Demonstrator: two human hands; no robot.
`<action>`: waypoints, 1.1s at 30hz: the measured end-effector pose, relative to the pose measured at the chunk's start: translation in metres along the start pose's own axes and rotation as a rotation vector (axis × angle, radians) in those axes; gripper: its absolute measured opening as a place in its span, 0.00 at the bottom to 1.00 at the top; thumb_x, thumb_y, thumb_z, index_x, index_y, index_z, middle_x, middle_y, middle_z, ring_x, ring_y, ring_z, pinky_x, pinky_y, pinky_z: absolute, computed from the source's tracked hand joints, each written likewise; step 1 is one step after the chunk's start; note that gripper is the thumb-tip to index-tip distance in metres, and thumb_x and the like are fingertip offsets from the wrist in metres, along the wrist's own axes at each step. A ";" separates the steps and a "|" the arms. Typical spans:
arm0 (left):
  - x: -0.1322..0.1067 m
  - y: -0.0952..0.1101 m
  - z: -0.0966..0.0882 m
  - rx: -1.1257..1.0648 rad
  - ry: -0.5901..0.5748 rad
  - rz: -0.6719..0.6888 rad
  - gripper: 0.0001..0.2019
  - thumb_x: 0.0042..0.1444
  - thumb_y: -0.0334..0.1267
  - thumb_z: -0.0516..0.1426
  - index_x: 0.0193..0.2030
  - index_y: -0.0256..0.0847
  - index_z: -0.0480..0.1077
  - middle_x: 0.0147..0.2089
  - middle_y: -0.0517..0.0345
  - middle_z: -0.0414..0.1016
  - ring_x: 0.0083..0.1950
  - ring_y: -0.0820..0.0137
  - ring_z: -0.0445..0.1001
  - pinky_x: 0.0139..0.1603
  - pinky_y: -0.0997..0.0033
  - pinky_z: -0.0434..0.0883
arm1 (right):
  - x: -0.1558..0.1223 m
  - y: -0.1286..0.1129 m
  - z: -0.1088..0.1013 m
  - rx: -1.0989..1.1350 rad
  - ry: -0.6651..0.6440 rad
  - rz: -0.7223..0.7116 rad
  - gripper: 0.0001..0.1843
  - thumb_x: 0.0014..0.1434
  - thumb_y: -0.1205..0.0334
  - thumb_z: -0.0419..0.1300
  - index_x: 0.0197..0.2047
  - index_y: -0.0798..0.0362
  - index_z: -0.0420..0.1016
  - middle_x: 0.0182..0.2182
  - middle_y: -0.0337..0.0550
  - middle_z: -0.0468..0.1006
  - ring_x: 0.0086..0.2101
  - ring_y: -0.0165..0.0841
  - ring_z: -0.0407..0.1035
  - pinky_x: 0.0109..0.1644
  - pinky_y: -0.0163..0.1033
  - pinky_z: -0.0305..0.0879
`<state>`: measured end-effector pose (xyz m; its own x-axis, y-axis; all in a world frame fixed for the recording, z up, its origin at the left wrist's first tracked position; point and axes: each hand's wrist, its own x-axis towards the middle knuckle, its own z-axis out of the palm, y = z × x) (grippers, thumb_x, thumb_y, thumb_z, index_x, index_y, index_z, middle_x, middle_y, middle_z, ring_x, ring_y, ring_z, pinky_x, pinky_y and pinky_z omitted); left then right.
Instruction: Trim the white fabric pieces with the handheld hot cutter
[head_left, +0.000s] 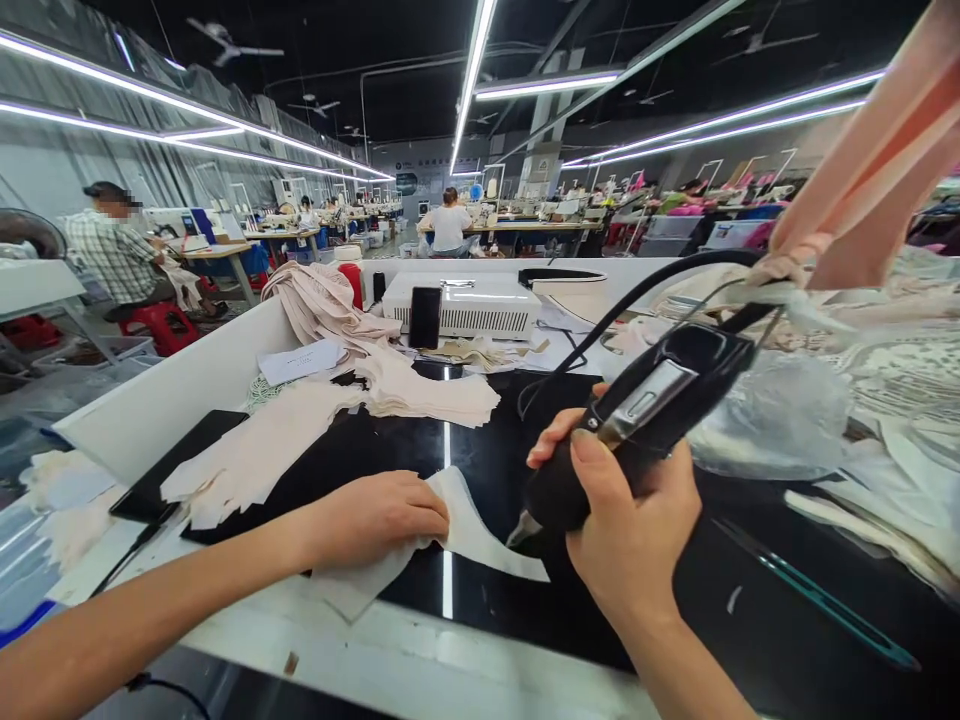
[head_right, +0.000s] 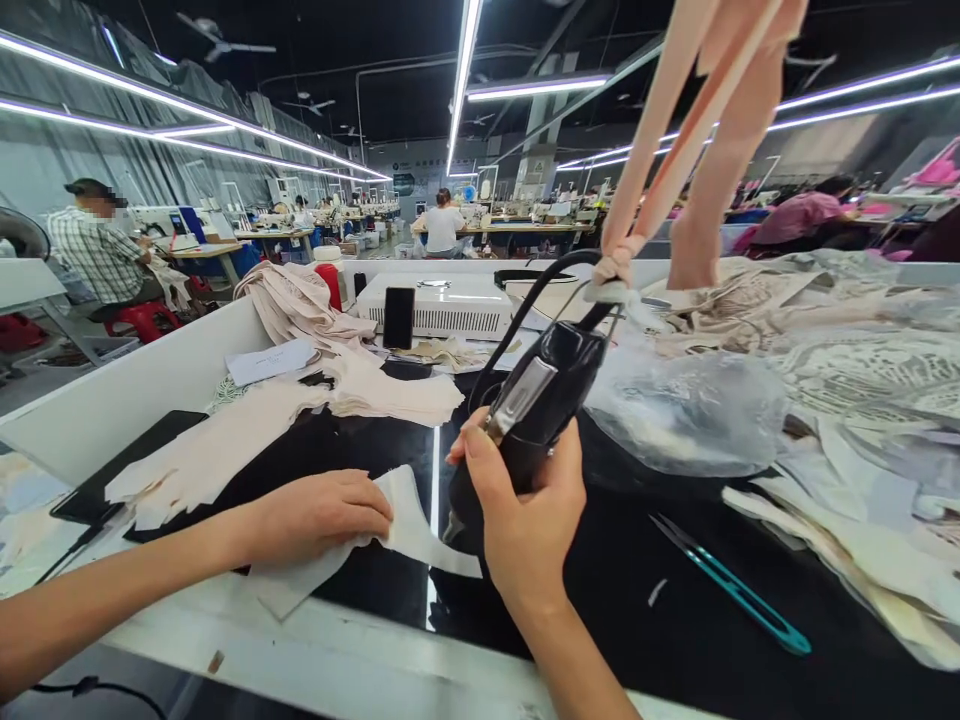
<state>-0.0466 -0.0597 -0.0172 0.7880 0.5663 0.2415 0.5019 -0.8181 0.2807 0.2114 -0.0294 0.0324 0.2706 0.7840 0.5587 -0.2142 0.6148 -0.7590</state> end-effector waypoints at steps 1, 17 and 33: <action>0.000 -0.004 -0.001 -0.027 0.001 -0.003 0.17 0.79 0.19 0.59 0.59 0.43 0.85 0.63 0.48 0.92 0.66 0.60 0.89 0.76 0.60 0.80 | 0.000 0.000 0.000 -0.007 -0.008 -0.006 0.30 0.60 0.32 0.86 0.47 0.44 0.82 0.33 0.33 0.84 0.27 0.35 0.77 0.33 0.42 0.78; 0.051 -0.021 0.024 0.134 0.081 -0.268 0.15 0.81 0.24 0.57 0.62 0.39 0.84 0.64 0.43 0.89 0.64 0.56 0.90 0.67 0.59 0.87 | 0.007 0.009 -0.012 -0.012 0.031 0.054 0.30 0.53 0.39 0.90 0.50 0.41 0.86 0.32 0.32 0.85 0.28 0.36 0.78 0.35 0.43 0.81; 0.026 -0.019 0.037 0.164 0.120 -0.167 0.17 0.81 0.23 0.59 0.68 0.36 0.84 0.71 0.36 0.88 0.70 0.55 0.90 0.69 0.60 0.88 | -0.009 -0.005 -0.032 -0.102 0.012 0.126 0.28 0.57 0.51 0.85 0.57 0.39 0.83 0.33 0.35 0.84 0.30 0.45 0.81 0.37 0.54 0.85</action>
<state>-0.0228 -0.0331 -0.0512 0.6463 0.6949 0.3152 0.6806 -0.7118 0.1737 0.2406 -0.0422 0.0208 0.2588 0.8531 0.4529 -0.1511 0.4989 -0.8534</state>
